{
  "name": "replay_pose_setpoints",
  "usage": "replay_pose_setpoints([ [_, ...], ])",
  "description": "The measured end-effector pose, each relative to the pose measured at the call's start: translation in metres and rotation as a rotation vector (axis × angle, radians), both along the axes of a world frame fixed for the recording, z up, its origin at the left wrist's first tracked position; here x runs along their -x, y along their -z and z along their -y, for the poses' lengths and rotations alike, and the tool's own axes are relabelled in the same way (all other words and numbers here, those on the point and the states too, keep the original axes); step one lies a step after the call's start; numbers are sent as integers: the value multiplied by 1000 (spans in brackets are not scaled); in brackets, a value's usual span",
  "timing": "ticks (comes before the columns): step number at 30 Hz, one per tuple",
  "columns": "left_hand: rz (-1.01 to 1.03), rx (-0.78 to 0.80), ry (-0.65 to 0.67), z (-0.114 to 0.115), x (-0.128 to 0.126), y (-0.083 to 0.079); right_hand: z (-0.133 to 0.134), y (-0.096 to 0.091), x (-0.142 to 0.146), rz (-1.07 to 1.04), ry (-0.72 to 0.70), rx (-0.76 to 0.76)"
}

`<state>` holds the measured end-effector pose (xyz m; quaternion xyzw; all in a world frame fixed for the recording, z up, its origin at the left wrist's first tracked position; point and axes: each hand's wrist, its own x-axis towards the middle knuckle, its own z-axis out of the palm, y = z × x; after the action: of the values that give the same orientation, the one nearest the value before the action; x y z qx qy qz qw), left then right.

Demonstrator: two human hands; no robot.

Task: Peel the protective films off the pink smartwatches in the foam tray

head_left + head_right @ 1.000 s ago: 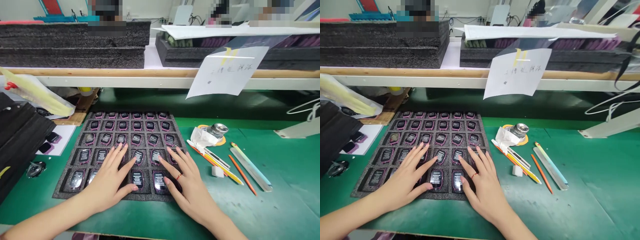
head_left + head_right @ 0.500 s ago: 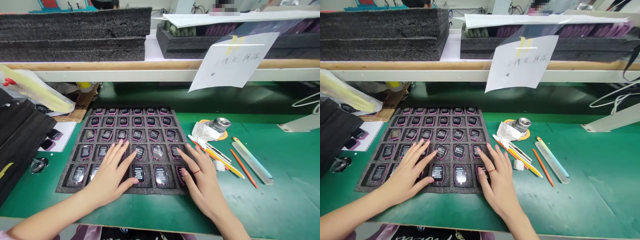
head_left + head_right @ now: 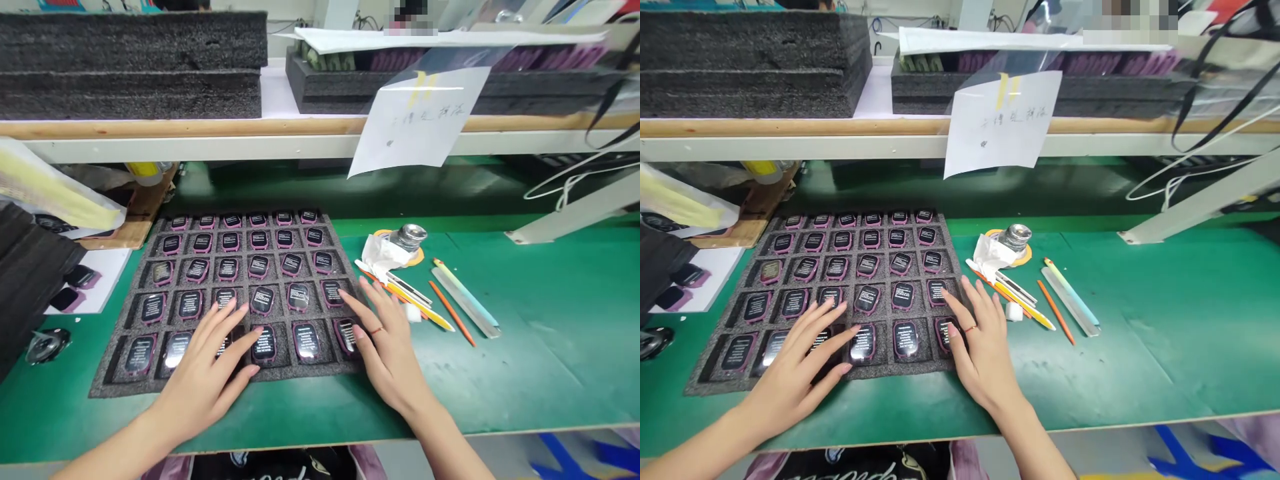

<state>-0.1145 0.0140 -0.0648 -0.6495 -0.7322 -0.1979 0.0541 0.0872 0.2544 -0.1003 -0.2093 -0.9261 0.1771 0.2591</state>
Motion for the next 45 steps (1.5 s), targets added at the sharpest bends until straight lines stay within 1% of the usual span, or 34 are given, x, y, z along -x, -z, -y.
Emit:
replay_pose_setpoints([
  [2,29,-40,6,6,-7,5,7,-3,-2,-61,14,36],
  [4,54,-74,-6,12,-14,10,20,-4,-4,-89,7,56],
  [8,28,-56,-91,21,-29,17,55,-3,-9,-34,-85,28],
  [10,10,-34,-130,21,-33,19,65,-3,-10,-3,-113,12],
  [11,4,-26,-145,21,-35,19,66,-3,-10,2,-105,8],
  [13,-10,-11,-171,19,-37,19,60,-3,-7,0,-44,-11],
  [17,-39,15,-205,16,-38,20,35,-1,4,33,95,-99],
  [20,-35,1,-199,17,-38,21,22,1,10,77,124,-130],
  [22,-30,-16,-194,17,-37,23,21,1,12,43,127,-121],
  [24,-24,-29,-193,17,-37,24,26,1,11,-25,126,-95],
  [27,-27,-31,-207,17,-37,25,40,2,6,-74,109,-69],
  [32,-23,-30,-206,18,-38,25,72,5,-5,-22,19,12],
  [34,-16,-30,-205,19,-39,24,81,6,-9,12,-13,21],
  [39,-34,-18,-207,17,-40,23,85,7,-10,26,-33,-15],
  [42,-37,-22,-207,17,-40,24,84,7,-11,-45,-23,35],
  [45,-23,-41,-216,18,-39,25,83,8,-13,-167,58,96],
])
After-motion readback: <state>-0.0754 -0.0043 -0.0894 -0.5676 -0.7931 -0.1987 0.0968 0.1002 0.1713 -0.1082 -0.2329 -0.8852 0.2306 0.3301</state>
